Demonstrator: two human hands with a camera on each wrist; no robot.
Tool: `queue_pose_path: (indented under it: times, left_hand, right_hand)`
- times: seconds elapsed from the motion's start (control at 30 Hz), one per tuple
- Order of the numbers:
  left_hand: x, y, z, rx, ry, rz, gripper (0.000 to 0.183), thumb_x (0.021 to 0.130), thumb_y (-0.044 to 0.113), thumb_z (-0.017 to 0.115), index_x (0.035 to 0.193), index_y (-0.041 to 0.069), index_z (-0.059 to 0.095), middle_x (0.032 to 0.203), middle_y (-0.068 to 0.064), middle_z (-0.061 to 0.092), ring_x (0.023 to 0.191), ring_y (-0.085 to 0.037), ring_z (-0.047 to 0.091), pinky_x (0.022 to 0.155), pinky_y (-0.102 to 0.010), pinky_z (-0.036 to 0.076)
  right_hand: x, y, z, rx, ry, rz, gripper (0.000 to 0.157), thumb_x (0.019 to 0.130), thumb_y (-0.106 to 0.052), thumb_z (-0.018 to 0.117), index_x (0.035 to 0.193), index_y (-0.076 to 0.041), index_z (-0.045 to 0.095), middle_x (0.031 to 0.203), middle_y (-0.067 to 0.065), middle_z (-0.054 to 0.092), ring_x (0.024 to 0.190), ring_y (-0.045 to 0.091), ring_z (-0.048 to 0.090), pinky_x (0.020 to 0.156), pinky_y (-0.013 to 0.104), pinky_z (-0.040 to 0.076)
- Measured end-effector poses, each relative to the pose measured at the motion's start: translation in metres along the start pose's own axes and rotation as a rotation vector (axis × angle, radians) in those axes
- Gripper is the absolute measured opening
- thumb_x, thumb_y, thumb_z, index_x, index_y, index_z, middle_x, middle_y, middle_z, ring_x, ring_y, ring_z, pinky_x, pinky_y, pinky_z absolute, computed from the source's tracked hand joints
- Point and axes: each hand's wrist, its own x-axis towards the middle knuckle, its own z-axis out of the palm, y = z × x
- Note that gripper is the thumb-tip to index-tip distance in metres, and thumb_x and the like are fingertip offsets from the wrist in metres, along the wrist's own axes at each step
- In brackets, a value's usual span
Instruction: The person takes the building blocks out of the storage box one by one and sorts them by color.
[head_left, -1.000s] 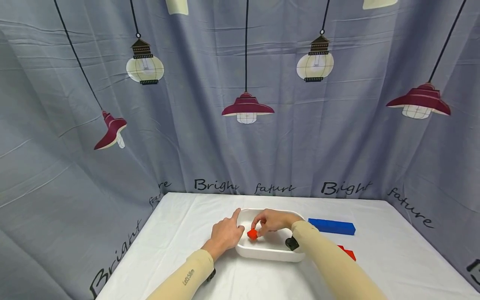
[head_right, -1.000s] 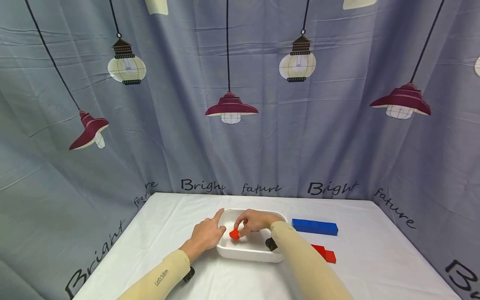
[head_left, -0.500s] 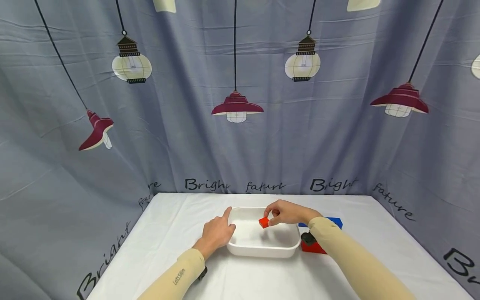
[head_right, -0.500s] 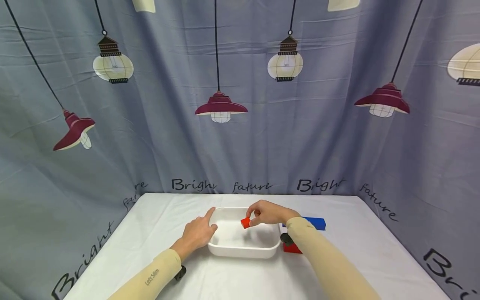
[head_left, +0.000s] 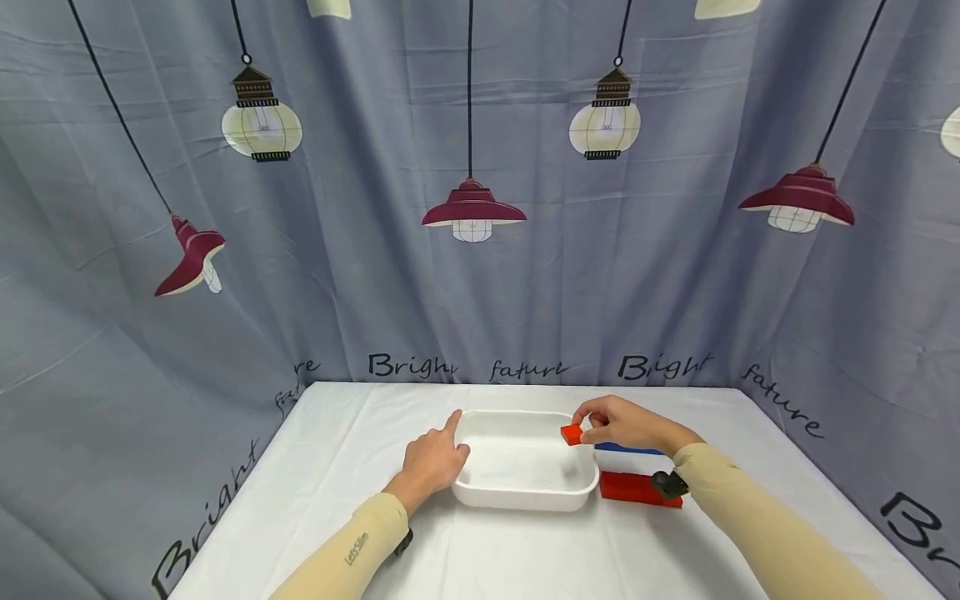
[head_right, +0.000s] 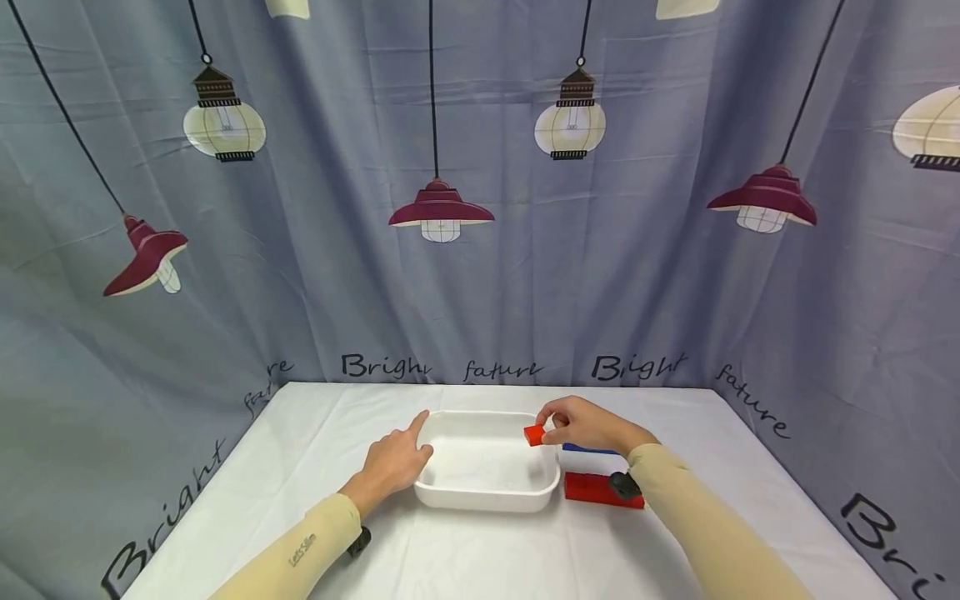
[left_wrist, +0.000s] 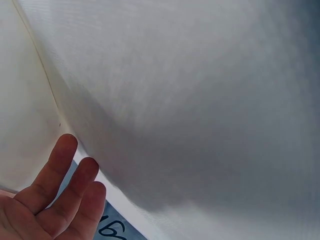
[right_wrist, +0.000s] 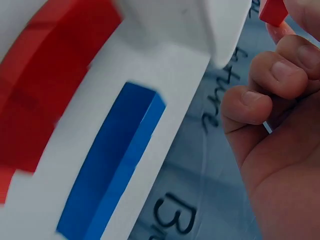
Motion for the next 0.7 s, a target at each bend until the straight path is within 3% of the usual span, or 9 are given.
queue_pose_path:
  times: [0.3, 0.53, 0.7]
  left_hand:
    - [0.001, 0.0, 0.0, 0.014, 0.009, 0.008, 0.064, 0.096, 0.035, 0.054, 0.156, 0.019, 0.037, 0.096, -0.016, 0.074, 0.067, -0.024, 0.061, 0.062, -0.044, 0.05]
    - [0.0, 0.0, 0.001, 0.011, 0.006, -0.005, 0.064, 0.096, 0.036, 0.054, 0.155, 0.018, 0.038, 0.102, -0.018, 0.074, 0.073, -0.026, 0.065, 0.068, -0.046, 0.052]
    - [0.001, 0.001, 0.0, 0.015, 0.003, 0.001, 0.065, 0.095, 0.035, 0.055, 0.155, 0.017, 0.038, 0.097, -0.016, 0.073, 0.069, -0.025, 0.062, 0.065, -0.045, 0.05]
  right_hand:
    - [-0.037, 0.034, -0.018, 0.031, 0.011, 0.005, 0.029, 0.093, -0.024, 0.072, 0.115, -0.007, 0.065, 0.07, -0.002, 0.044, 0.063, 0.011, 0.045, 0.059, 0.023, 0.04]
    - [-0.066, 0.053, -0.021, 0.067, 0.035, 0.088, 0.033, 0.091, -0.023, 0.074, 0.117, -0.006, 0.064, 0.072, 0.0, 0.046, 0.067, 0.016, 0.049, 0.058, 0.025, 0.039]
    - [-0.083, 0.067, -0.021, 0.104, 0.049, 0.111, 0.031, 0.092, -0.022, 0.072, 0.115, -0.004, 0.063, 0.072, 0.001, 0.045, 0.066, 0.015, 0.048, 0.058, 0.025, 0.039]
